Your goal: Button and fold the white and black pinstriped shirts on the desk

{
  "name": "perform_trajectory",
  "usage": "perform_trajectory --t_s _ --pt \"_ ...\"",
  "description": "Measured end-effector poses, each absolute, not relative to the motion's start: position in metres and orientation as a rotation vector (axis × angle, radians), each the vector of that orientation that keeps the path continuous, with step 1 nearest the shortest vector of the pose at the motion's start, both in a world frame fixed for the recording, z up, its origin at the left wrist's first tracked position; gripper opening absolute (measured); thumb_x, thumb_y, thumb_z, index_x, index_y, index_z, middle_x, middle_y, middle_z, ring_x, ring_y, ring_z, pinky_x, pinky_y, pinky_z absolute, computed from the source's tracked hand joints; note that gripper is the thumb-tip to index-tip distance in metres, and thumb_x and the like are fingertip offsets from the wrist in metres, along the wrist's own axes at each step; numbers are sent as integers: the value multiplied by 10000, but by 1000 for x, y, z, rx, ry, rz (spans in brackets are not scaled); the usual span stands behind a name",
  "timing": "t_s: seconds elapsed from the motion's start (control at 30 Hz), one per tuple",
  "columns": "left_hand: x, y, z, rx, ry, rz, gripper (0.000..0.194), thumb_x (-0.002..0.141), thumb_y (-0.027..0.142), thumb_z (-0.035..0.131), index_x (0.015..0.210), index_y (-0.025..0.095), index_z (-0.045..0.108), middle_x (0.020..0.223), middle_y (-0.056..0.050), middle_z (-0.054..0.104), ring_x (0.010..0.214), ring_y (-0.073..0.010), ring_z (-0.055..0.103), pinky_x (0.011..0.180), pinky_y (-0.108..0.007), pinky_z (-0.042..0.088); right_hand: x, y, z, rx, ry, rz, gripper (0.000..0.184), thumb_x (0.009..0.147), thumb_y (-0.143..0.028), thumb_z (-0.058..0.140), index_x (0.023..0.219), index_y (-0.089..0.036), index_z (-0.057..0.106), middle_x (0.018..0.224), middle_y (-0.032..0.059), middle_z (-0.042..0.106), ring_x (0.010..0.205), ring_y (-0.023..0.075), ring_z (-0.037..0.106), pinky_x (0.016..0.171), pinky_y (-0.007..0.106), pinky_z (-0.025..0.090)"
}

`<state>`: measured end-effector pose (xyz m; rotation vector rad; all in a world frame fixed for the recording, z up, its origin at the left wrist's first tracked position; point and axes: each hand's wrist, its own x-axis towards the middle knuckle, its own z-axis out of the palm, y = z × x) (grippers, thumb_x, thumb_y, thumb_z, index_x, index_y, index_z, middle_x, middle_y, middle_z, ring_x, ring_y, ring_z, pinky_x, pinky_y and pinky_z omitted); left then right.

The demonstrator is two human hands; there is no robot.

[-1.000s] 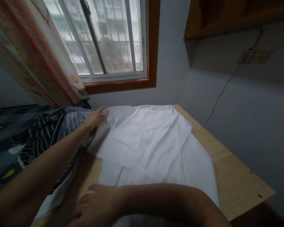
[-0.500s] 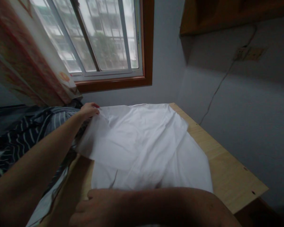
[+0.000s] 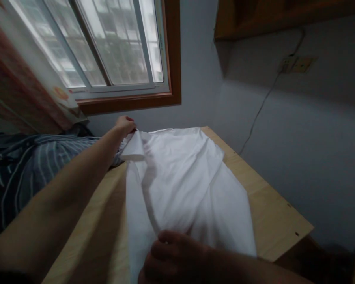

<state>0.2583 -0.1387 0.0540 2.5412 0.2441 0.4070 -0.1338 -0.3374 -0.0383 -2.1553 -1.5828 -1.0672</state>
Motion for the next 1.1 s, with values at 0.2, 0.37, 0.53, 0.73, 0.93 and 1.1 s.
perform_trajectory --t_s 0.2,0.37,0.53,0.73,0.93,1.1 --pt "257 -196 6 2550 200 341 296 721 52 616 1001 132 671 1076 -133 696 1037 -243 639 867 -329 491 -138 -355 -37 -2307 -1599 -868 22 908 -206 572 923 -201 587 676 -33 523 603 124 421 647 313 346" --pt "245 -209 -23 2588 -12 248 303 832 203 572 1111 126 660 1082 -128 696 966 -208 656 828 -281 495 -139 -356 -50 -2346 -1592 -681 49 911 -172 530 893 -160 574 632 -18 502 584 142 422 573 318 297" --pt "217 -196 -22 2667 -423 189 402 866 384 553 1192 169 650 1237 -92 653 1161 -230 580 1015 -294 404 -137 -353 -67 -2414 -1561 -437 37 923 -172 523 917 -157 557 688 -5 542 645 154 473 643 317 342" --pt "139 -167 -30 2883 -1007 -54 676 936 604 310 1484 211 358 1546 -98 330 1435 -303 261 1146 -506 194 -141 -360 -42 -2461 -1558 -153 163 912 -211 552 1056 -138 576 811 32 621 714 174 528 684 320 381" --pt "109 -152 -49 2886 -1154 -219 672 946 625 234 1528 289 235 1599 -40 170 1476 -315 98 1146 -586 48 -127 -369 -5 -2333 -1538 192 110 842 -138 596 888 -207 669 770 -11 645 706 138 576 705 263 437" --pt "115 -150 -50 2844 -1192 -228 590 974 572 197 1513 342 261 1600 -4 168 1477 -307 91 1151 -572 37 -93 -328 -17 -2438 -1043 -195 533 906 -440 574 1292 -75 539 1339 199 538 1217 279 496 1007 432 411"
